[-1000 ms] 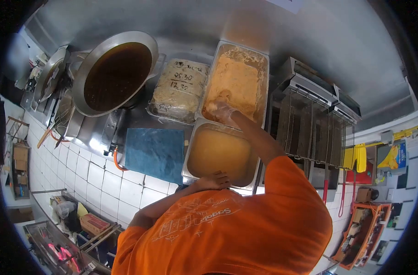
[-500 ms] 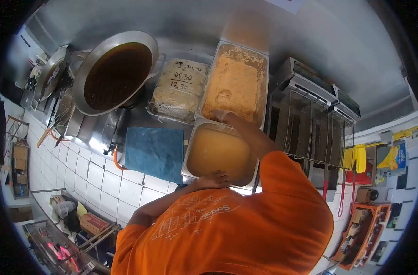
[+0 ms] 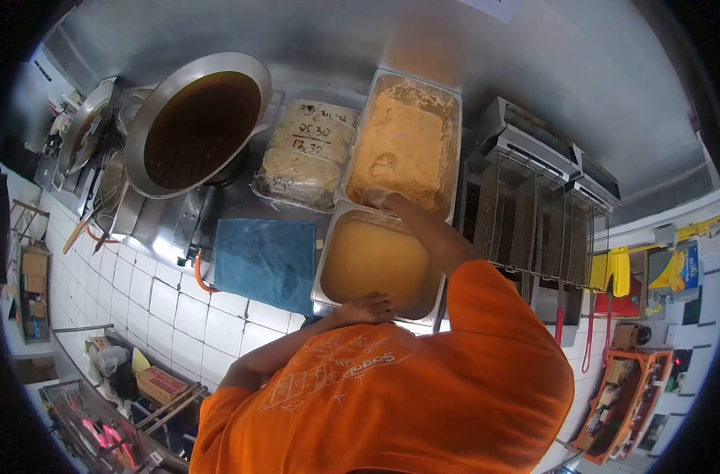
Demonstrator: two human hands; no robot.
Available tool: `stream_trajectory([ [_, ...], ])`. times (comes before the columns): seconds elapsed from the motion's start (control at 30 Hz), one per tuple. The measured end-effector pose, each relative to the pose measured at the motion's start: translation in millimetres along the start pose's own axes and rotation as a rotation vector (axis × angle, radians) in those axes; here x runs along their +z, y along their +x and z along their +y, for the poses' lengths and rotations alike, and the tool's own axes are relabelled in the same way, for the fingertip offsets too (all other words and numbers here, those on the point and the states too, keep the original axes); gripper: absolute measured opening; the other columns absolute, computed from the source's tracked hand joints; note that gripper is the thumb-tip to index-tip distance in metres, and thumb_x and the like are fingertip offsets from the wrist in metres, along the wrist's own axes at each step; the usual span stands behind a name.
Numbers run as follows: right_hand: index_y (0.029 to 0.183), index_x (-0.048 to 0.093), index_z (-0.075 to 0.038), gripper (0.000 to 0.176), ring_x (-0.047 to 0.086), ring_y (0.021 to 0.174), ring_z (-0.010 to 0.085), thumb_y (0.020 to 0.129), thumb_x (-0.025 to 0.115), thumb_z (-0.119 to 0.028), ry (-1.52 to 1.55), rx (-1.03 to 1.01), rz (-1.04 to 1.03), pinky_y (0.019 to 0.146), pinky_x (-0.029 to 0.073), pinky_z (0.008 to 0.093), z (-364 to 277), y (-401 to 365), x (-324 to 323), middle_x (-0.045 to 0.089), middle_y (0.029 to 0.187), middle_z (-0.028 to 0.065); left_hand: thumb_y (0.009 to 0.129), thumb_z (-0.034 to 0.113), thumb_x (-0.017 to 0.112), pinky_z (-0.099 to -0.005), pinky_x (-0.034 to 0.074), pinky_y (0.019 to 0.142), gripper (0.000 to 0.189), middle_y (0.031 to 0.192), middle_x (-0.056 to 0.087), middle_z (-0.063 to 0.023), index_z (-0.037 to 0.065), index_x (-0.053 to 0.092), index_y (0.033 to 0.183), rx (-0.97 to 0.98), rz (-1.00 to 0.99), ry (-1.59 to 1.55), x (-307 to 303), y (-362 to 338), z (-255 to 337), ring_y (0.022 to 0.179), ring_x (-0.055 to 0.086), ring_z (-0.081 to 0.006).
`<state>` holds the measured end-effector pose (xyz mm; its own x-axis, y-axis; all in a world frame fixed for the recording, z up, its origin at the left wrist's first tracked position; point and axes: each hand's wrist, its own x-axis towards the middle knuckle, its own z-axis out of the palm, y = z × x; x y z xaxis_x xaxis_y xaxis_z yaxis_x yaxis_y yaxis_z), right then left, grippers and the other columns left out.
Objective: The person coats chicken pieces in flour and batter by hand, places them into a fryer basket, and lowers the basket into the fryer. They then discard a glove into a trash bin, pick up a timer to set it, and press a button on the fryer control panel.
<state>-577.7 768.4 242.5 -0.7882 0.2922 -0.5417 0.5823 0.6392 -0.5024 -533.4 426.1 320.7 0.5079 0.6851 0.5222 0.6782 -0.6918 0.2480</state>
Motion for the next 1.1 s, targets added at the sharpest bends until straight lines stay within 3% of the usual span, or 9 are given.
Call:
stream_trajectory([
  [0.07, 0.085, 0.068, -0.001, 0.031, 0.063, 0.077, 0.026, 0.089, 0.056, -0.029, 0.103, -0.017, 0.102, 0.072, 0.049, 0.04, 28.4, 19.9, 12.3, 0.068, 0.088, 0.0159, 0.085, 0.023, 0.06, -0.0324, 0.046, 0.093, 0.023, 0.099, 0.054, -0.0014, 0.015, 0.058, 0.106, 0.01, -0.013, 0.074, -0.7, 1.8, -0.9, 0.105, 0.054, -0.0191],
  [0.13, 0.098, 0.069, -0.001, 0.032, 0.065, 0.093, 0.03, 0.086, 0.059, -0.029, -0.237, 0.006, 0.03, 0.081, 0.05, 0.04, -26.2, -19.8, -27.2, 0.067, 0.104, 0.0215, 0.084, 0.023, 0.06, -0.0329, 0.046, 0.093, 0.025, 0.1, 0.054, -0.0013, 0.016, 0.058, 0.108, -0.005, -0.025, 0.087, 1.4, 2.4, -5.6, 0.105, 0.054, -0.0192],
  [0.27, 0.103, 0.069, 0.001, 0.032, 0.063, 0.108, 0.0348, 0.085, 0.063, -0.025, -0.627, 0.035, -0.073, 0.091, 0.049, 0.0413, -106.2, -32.7, -75.6, 0.066, 0.111, 0.0251, 0.083, 0.022, 0.06, -0.034, 0.047, 0.094, 0.027, 0.101, 0.055, -0.0008, 0.016, 0.058, 0.11, -0.037, -0.043, -0.022, 12.6, -3.8, 0.9, 0.107, 0.054, -0.0193],
  [0.37, 0.097, 0.069, 0.0, 0.024, 0.063, 0.107, 0.0367, 0.087, 0.059, -0.02, -0.093, 0.058, 0.692, 0.09, 0.049, 0.0438, -66.6, 13.4, -29.3, 0.065, 0.109, 0.0271, 0.081, 0.022, 0.06, -0.0324, 0.046, 0.088, 0.021, 0.095, 0.053, -0.001, 0.015, 0.056, 0.1, -0.003, 0.038, 0.03, 4.8, 1.0, 0.2, 0.101, 0.054, -0.0184],
  [0.53, 0.104, 0.065, 0.002, 0.03, 0.062, 0.101, 0.0339, 0.089, 0.058, -0.023, 0.038, -0.129, 0.251, 0.088, 0.048, 0.0424, -43.2, 11.0, -7.7, 0.065, 0.108, 0.0241, 0.082, 0.021, 0.06, -0.0316, 0.046, 0.085, 0.017, 0.094, 0.053, -0.0016, 0.013, 0.057, 0.097, 0.008, 0.063, 0.043, -5.7, 4.5, -0.9, 0.099, 0.054, -0.0186],
  [0.73, 0.11, 0.064, 0.0, 0.034, 0.061, 0.101, 0.0324, 0.09, 0.058, -0.027, -0.1, -0.025, -0.188, 0.089, 0.047, 0.0418, -1.8, 4.5, -0.1, 0.065, 0.109, 0.0212, 0.084, 0.021, 0.06, -0.0321, 0.046, 0.086, 0.016, 0.095, 0.055, -0.0024, 0.012, 0.058, 0.097, -0.007, 0.05, -0.041, 0.5, 5.7, 0.8, 0.102, 0.054, -0.0191],
  [0.93, 0.116, 0.063, -0.001, 0.038, 0.06, 0.101, 0.0309, 0.091, 0.058, -0.03, 0.026, -0.071, -0.15, 0.09, 0.047, 0.0412, 12.1, 9.7, -19.2, 0.065, 0.109, 0.0182, 0.083, 0.021, 0.061, -0.0323, 0.046, 0.086, 0.019, 0.097, 0.055, -0.0027, 0.012, 0.058, 0.1, 0.005, 0.045, 0.006, -2.8, 4.4, -4.1, 0.106, 0.054, -0.0187],
  [0.97, 0.119, 0.063, -0.003, 0.039, 0.061, 0.104, 0.0314, 0.091, 0.059, -0.031, 0.033, -0.173, -0.097, 0.095, 0.047, 0.0418, 22.6, 20.9, -21.8, 0.066, 0.108, 0.0174, 0.083, 0.021, 0.061, -0.0323, 0.046, 0.087, 0.02, 0.098, 0.055, -0.0024, 0.012, 0.058, 0.101, 0.002, 0.026, 0.004, -3.0, 4.9, -3.8, 0.107, 0.054, -0.0188],
  [1.1, 0.129, 0.056, -0.003, 0.05, 0.06, 0.111, 0.029, 0.09, 0.062, -0.034, -0.291, -0.09, 0.317, 0.098, 0.047, 0.04, 12.9, 14.6, -55.1, 0.064, 0.12, 0.0161, 0.083, 0.022, 0.06, -0.032, 0.045, 0.088, 0.024, 0.101, 0.054, -0.0018, 0.012, 0.057, 0.104, 0.025, -0.019, 0.037, 7.7, -1.4, -3.8, 0.109, 0.053, -0.0188],
])
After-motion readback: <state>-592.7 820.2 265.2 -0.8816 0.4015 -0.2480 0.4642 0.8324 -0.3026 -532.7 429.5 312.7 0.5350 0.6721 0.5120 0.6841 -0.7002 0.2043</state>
